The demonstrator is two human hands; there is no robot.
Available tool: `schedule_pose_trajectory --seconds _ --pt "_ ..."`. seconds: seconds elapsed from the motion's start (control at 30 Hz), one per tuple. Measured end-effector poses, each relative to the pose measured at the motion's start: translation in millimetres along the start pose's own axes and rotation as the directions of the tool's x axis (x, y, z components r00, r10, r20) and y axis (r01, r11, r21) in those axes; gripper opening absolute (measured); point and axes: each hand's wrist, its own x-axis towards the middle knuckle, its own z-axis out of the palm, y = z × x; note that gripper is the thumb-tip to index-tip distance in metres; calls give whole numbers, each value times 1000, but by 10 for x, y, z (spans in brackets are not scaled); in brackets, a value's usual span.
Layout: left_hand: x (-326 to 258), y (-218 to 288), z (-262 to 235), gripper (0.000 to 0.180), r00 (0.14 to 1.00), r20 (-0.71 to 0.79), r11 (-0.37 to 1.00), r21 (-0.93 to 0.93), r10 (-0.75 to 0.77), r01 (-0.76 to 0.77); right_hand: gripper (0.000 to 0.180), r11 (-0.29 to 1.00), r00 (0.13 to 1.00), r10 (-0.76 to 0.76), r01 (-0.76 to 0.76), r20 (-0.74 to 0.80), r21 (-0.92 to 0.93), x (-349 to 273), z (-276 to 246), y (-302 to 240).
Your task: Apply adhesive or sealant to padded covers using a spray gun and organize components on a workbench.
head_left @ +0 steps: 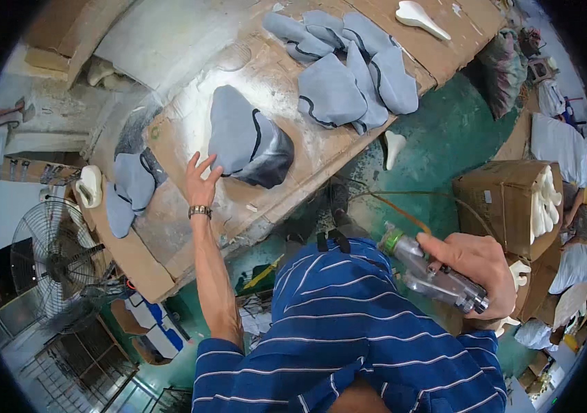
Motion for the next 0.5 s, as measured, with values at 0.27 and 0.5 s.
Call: schedule_pose_trajectory --seconds 0.27,0.5 --pt "-57 63 12 46 995 15 992 -73 -99 99 80 994 998 -37 43 -57 105 173 -458 700" --pt "-79 373 156 46 995 -28 995 1 -100 100 84 998 980 10 3 -200 64 529 -504 917"
